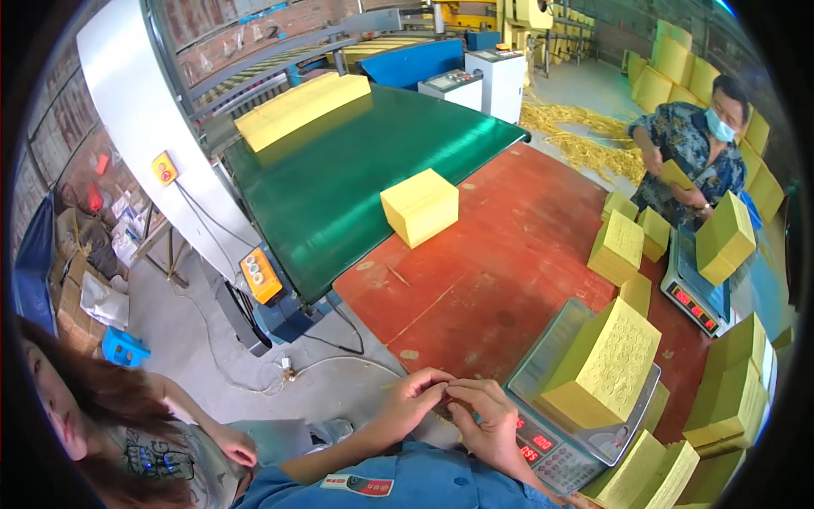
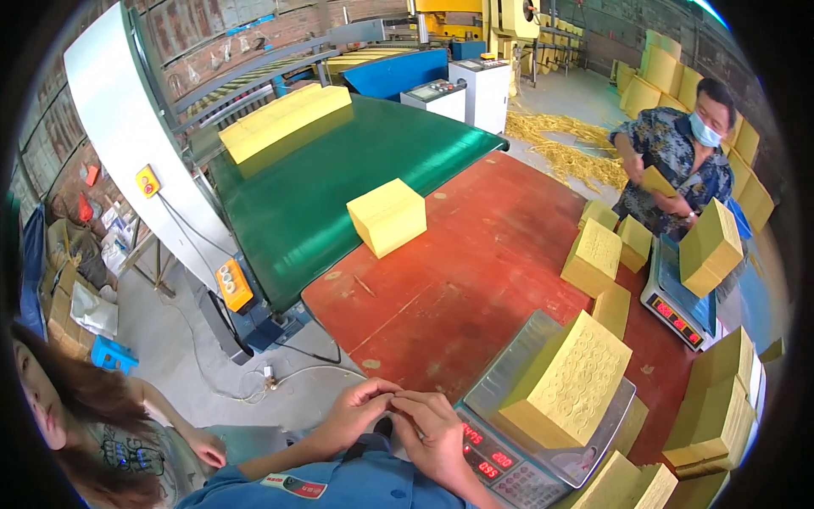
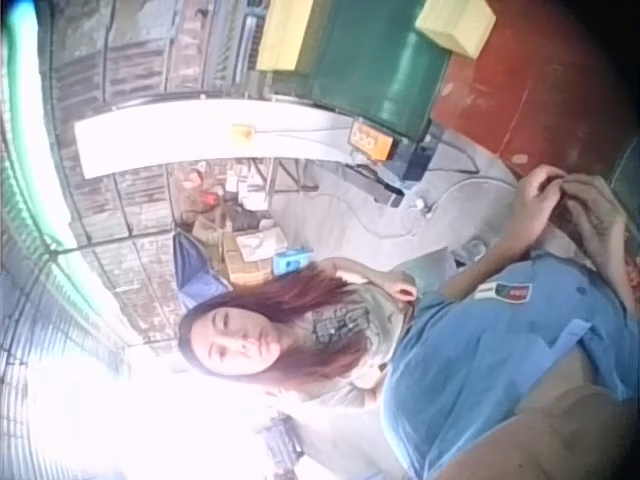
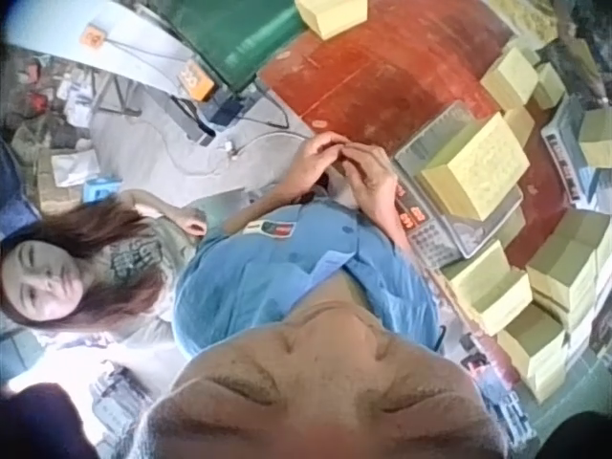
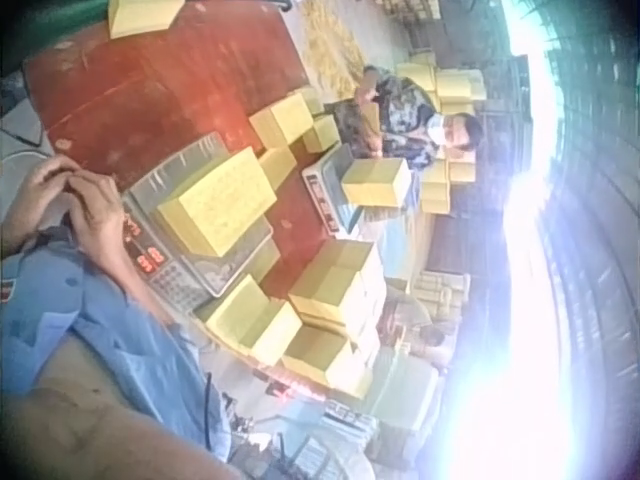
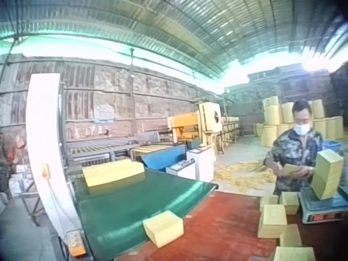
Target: Weighing and organizing stacks of yellow paper on a scale in a paper mill.
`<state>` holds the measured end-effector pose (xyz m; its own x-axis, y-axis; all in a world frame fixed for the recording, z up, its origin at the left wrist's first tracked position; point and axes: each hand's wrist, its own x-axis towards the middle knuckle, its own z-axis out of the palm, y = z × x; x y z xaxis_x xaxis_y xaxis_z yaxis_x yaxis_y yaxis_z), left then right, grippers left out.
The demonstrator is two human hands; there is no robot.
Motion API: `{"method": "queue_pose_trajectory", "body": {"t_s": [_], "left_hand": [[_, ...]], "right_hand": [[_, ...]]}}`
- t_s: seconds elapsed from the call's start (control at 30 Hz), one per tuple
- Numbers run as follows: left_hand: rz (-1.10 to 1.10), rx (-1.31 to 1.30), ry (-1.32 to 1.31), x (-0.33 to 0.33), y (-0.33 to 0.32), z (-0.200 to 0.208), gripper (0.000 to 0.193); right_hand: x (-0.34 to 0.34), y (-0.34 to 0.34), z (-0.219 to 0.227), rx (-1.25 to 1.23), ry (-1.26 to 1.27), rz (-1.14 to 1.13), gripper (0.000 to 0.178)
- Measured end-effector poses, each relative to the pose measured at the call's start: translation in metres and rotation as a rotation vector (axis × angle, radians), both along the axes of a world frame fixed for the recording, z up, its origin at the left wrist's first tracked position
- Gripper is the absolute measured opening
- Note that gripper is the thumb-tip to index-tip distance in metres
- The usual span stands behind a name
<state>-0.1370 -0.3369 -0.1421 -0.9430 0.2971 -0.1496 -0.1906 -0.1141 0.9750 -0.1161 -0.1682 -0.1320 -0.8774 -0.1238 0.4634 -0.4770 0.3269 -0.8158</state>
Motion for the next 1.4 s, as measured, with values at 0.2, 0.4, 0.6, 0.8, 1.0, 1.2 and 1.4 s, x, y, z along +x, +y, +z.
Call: {"method": "queue_pose_trajectory", "body": {"t_s": [0.2,0.4,0.6,0.8,1.0,1.2,1.4], "left_hand": [[0.051,-0.088,0.129,-0.073,-0.035,0.012,0.019],[0.213,-0.269,0.519,-0.193,-0.081,0.009,0.013],[0.385,-0.673,0.950,-0.375,-0.119,-0.010,0.022],[-0.274,-0.524,0.105,-0.493,-0.117,-0.040,0.042],[-0.206,-0.474,0.105,-0.469,-0.104,-0.064,0.045],[-0.128,-0.695,0.240,-0.357,-0.090,-0.061,0.044],[-0.141,-0.691,0.296,-0.191,-0.076,-0.044,0.042]], "right_hand": [[-0.072,-0.042,0.007,0.005,0.048,-0.040,0.025],[-0.186,-0.089,0.005,-0.004,0.047,-0.122,0.028],[-0.326,-0.108,-0.043,-0.110,-0.142,-0.378,0.048],[-0.405,-0.115,-0.089,-0.134,-0.316,-0.543,0.074],[-0.398,-0.101,-0.116,-0.070,-0.203,-0.580,0.073],[-0.304,-0.079,-0.130,-0.253,-0.246,-0.443,0.070],[-0.131,-0.068,-0.103,-0.468,-0.403,-0.358,0.068]]}}
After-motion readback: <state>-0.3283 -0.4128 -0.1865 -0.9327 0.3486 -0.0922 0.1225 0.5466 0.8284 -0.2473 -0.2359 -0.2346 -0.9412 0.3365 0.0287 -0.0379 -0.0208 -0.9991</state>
